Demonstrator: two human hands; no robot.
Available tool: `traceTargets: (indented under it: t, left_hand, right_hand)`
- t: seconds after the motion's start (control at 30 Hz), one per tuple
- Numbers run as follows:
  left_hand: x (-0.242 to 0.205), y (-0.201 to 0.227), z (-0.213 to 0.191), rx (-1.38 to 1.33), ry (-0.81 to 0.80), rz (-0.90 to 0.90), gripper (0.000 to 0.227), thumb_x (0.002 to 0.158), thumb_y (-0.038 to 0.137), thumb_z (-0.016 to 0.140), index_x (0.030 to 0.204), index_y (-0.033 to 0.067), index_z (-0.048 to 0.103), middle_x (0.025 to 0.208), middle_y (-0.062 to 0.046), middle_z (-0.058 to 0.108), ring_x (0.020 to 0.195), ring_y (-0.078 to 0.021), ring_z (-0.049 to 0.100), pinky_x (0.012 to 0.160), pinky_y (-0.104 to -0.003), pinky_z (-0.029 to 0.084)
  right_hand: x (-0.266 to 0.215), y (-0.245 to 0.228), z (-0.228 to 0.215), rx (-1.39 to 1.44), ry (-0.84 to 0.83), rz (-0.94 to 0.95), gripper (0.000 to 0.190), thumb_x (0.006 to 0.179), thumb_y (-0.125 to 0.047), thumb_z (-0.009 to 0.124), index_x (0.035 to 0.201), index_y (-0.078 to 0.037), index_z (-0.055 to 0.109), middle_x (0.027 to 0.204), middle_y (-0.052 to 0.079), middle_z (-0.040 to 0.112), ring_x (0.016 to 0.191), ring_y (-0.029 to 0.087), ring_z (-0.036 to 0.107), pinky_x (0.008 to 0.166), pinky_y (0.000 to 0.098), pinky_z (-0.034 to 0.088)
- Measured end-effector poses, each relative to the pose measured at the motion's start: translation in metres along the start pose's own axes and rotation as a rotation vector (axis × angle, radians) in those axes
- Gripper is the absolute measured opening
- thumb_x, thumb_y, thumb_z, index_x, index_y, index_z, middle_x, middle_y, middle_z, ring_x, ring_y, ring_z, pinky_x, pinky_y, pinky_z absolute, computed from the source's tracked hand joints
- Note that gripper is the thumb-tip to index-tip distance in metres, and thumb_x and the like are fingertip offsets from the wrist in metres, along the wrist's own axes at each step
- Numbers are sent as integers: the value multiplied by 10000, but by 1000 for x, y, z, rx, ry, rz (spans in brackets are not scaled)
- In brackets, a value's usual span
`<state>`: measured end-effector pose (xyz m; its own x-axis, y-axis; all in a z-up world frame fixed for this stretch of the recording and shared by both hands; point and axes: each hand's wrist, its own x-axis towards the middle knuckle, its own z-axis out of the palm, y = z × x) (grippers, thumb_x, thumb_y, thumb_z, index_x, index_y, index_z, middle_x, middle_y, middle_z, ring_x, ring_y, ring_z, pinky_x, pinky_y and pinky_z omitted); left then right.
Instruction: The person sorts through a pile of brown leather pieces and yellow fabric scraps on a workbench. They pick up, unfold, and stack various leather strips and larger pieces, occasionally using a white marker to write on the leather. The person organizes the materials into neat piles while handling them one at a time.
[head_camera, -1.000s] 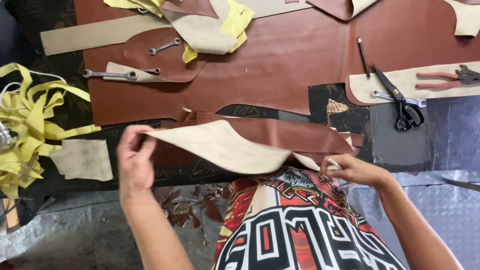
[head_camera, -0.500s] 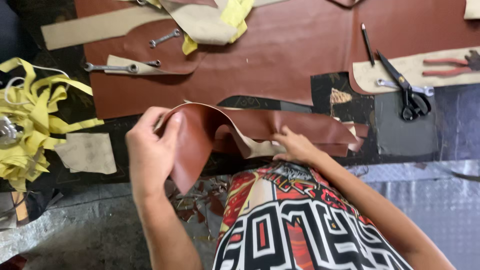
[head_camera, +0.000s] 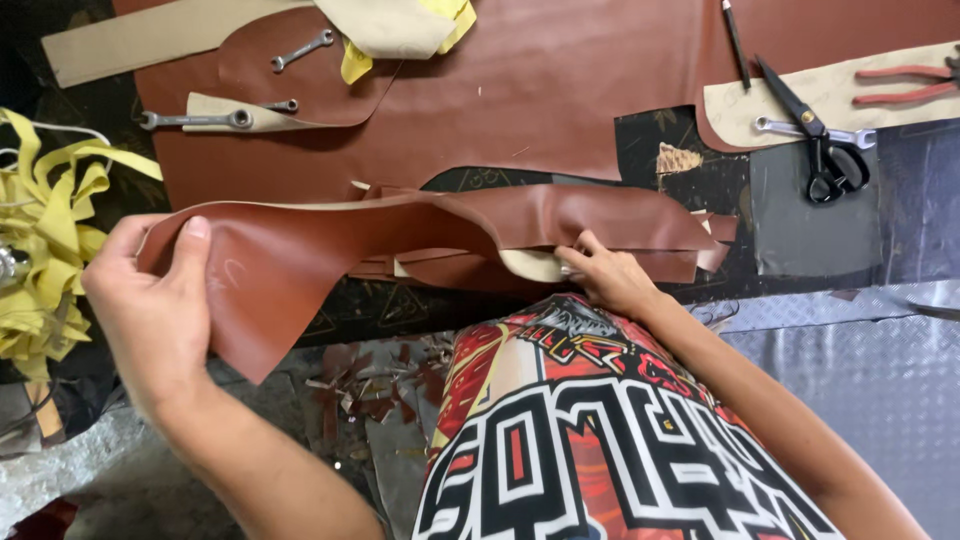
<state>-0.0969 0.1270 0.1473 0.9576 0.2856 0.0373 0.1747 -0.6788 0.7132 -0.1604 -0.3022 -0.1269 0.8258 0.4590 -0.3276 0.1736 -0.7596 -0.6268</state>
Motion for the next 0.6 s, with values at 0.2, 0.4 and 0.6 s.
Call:
traceTargets:
  t: [0.2,0.4,0.6]
  left_hand:
    - [9,-16,3,-27,-68,-26,159,1055,87,724,1115,-56,690,1033,-42,745,920,-67,655,852,-239,519]
    - [12,-26,5,-40,-59,-108,186,1039,124,731,1103,-46,692,1014,-36,727,891,-62,639,831,-240,519]
    - [12,-35,1,21,-61,-146,184,1028,117,725,1108,-47,699,997,-36,732,861,-66,627,813,-242,512]
  right_hand:
    - [-3,7,-2,-23,82,-157,356,842,-75,652,1182,-129,562,1122,132,550,766,385,668,646,484,544]
    - [-3,-5,-10,-148,-30,-127,371,854,-124,687,1203,-104,564,1125,157,546,670,390,663,578,486,539]
    - [-18,19,-11,260,171,-132,249,844,-59,680,1093,-76,679,1030,86,676,855,279,697,733,386,554]
